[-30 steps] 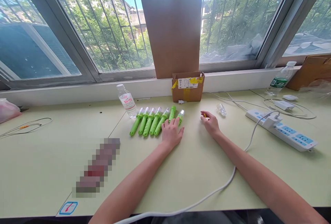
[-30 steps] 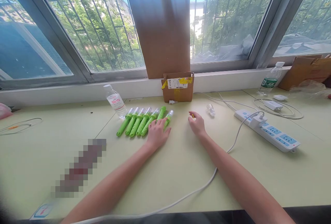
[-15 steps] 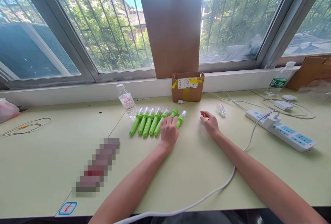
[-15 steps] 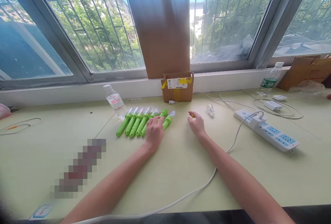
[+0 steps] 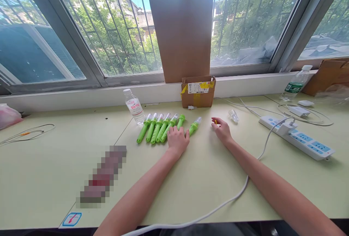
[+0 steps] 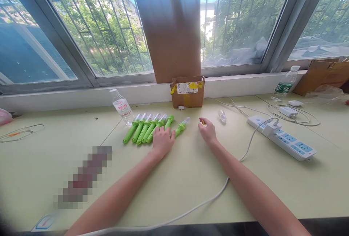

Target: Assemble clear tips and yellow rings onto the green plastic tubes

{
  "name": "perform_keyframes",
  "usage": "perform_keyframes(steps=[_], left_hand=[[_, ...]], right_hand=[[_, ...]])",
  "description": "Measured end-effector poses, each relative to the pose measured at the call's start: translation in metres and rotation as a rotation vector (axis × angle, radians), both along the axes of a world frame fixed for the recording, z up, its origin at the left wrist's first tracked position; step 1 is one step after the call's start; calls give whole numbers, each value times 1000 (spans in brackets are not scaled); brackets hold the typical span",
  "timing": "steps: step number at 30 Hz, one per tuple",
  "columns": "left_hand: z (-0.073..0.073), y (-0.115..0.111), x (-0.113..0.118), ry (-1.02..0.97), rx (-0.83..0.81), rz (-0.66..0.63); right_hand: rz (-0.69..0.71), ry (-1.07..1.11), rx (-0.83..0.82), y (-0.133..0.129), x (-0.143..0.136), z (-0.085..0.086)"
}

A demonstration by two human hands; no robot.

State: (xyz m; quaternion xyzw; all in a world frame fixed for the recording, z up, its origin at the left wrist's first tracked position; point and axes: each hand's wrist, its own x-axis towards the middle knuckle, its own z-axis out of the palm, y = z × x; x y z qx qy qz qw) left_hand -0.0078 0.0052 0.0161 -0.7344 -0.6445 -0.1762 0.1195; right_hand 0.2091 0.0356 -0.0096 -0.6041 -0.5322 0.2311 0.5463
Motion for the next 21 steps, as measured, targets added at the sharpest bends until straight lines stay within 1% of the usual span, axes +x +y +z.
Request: perform_keyframes(steps=[3,9,12,15,17,19,21], left_hand=[[-2,0,1,-14,-39,-14],[-7,1,1,-82,-20,-164],[-6,2,0,-111,40,-207],[-4,3,-1,-129,139,-223],[-3,2,-2,-126,192,-257],[-3,2,-2,-103,215,-345],[-4,0,-1,-72,216,-464]], right_hand=[[0,-2,-3,1,0,-1],[2,1,0,0,0,0],[6,6,2,-1,0,0],[11,9,8,0,0,-1],[13,6,12,1,0,-2],[12,-2,17,1,0,-2],[16,-31,23,1,-1,-1]])
